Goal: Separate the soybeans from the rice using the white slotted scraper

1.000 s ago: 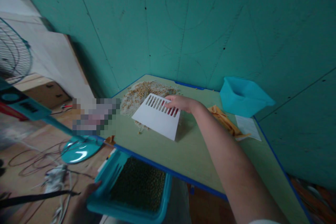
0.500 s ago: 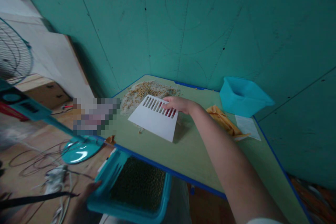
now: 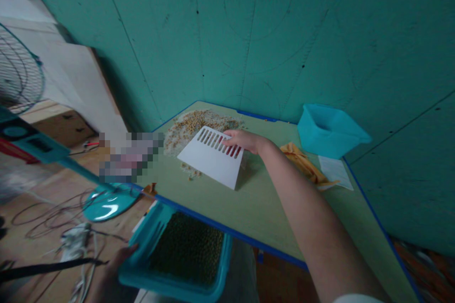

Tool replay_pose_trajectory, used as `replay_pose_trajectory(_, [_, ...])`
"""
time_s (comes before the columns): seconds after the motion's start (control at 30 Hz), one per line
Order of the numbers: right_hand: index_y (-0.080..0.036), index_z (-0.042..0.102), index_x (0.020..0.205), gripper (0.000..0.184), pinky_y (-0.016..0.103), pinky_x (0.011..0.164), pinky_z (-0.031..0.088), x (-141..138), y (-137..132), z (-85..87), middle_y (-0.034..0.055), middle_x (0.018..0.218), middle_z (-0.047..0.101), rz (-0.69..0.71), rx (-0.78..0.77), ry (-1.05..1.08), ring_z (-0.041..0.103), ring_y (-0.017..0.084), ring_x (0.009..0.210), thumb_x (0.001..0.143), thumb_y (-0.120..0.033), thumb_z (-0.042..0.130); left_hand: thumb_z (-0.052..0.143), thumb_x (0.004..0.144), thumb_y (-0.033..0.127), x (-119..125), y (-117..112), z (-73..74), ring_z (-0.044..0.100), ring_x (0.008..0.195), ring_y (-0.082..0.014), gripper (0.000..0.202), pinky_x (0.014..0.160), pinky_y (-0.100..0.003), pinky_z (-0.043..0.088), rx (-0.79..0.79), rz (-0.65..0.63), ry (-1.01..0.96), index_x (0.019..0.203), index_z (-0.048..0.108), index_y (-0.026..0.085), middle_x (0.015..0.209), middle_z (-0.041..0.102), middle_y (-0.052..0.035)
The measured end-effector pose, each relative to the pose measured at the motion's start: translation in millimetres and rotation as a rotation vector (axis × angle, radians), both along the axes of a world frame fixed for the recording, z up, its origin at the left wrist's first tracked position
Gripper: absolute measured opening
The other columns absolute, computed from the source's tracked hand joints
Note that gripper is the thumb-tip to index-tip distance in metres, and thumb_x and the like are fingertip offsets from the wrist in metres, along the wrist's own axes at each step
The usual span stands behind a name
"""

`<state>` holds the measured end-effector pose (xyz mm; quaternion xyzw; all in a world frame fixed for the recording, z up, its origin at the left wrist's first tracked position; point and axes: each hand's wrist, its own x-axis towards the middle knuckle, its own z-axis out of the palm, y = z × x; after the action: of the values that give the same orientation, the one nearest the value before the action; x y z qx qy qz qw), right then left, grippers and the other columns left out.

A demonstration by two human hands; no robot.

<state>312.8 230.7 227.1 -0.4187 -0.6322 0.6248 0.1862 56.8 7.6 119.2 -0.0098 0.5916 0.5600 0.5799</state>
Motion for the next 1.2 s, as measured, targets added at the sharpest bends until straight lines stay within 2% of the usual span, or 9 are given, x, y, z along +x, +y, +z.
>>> replay_pose_trajectory(0.07, [-0.016,0.051,0.092,0.014,0.019,0.049,0.044,-1,1,-1.7,-0.0029,0.066,0.06,0.008,-0.007,-0.002,0.056,0.007,0.051,0.078,-0.015,0.052,0.062,0.059,0.019,3,0,6.4,0.067,0.077,-0.0331,0.041,0.059,-0.04,0.054,-0.03,0.002,-0.016,0.099,0.065,0.013,0.069,0.074,-0.0064])
replay_pose_trajectory(0.13, [-0.016,0.051,0.092,0.014,0.019,0.049,0.044,-2,1,-2.2,-0.0029,0.066,0.06,0.006,-0.012,-0.004,0.056,0.008,0.052,0.078,-0.015,0.052,0.065,0.058,0.022,1,2,5.4,0.066,0.079,-0.0336,0.04,0.058,-0.039,0.054,-0.055,0.006,-0.026,0.096,0.065,0.011,0.065,0.073,-0.0069])
replay_pose_trajectory(0.23, [-0.016,0.051,0.09,0.014,0.019,0.048,0.044,-2,0,-0.9,-0.0032,0.065,0.06,-0.009,-0.01,-0.006,0.056,0.008,0.052,0.077,-0.013,0.051,0.063,0.058,0.023,-8,3,-10.4,0.066,0.078,-0.0332,0.037,0.059,-0.04,0.054,-0.059,0.016,0.008,0.094,0.066,0.015,0.064,0.073,-0.0055])
replay_pose_trajectory(0.37, [-0.017,0.052,0.088,0.011,0.018,0.046,0.042,1,0,0.1,-0.0036,0.063,0.059,-0.038,0.008,-0.006,0.055,0.007,0.05,0.077,-0.013,0.052,0.063,0.058,0.027,-21,2,-37.0,0.065,0.083,-0.034,0.021,0.062,-0.039,0.054,-0.063,0.032,0.04,0.078,0.068,0.021,0.057,0.07,-0.0033])
replay_pose_trajectory(0.47, [-0.017,0.052,0.089,0.012,0.019,0.047,0.043,1,1,-1.4,-0.0032,0.065,0.06,-0.037,0.006,-0.006,0.056,0.008,0.051,0.077,-0.015,0.052,0.064,0.056,0.025,-25,1,-44.4,0.063,0.087,-0.0351,0.015,0.062,-0.039,0.053,-0.063,0.036,0.064,0.071,0.067,0.024,0.058,0.07,-0.0023])
replay_pose_trajectory(0.57, [-0.017,0.051,0.091,0.014,0.019,0.049,0.044,0,2,-2.8,-0.0028,0.066,0.06,-0.014,-0.003,-0.002,0.056,0.008,0.052,0.077,-0.015,0.052,0.062,0.056,0.021,-24,1,-40.7,0.063,0.086,-0.0352,0.02,0.062,-0.04,0.054,-0.092,0.036,0.066,0.075,0.068,0.023,0.064,0.071,-0.0029])
replay_pose_trajectory(0.73, [-0.017,0.051,0.092,0.015,0.019,0.048,0.045,-2,0,-2.7,-0.0029,0.066,0.06,-0.001,-0.031,-0.009,0.056,0.008,0.051,0.077,-0.015,0.052,0.061,0.059,0.027,-15,2,-28.2,0.065,0.081,-0.0347,0.037,0.061,-0.041,0.053,-0.042,-0.004,0.03,0.094,0.067,0.018,0.067,0.073,-0.0054])
replay_pose_trajectory(0.97, [-0.018,0.052,0.092,0.016,0.02,0.049,0.045,-5,1,-6.7,-0.0029,0.067,0.061,0.006,-0.051,0.008,0.057,0.008,0.052,0.076,-0.014,0.054,0.062,0.059,0.022,-9,-1,-18.5,0.066,0.078,-0.0361,0.026,0.059,-0.043,0.054,0.023,0.012,-0.003,0.084,0.069,0.021,0.06,0.072,-0.0022])
replay_pose_trajectory(1.2, [-0.017,0.052,0.095,0.017,0.019,0.046,0.044,-11,-3,-5.4,-0.0032,0.065,0.061,0.041,-0.06,-0.002,0.056,0.008,0.05,0.077,-0.016,0.053,0.061,0.06,0.02,-4,0,-13.5,0.065,0.083,-0.0353,0.034,0.067,-0.044,0.053,-0.006,0.056,0.024,0.093,0.067,0.02,0.066,0.073,-0.0027])
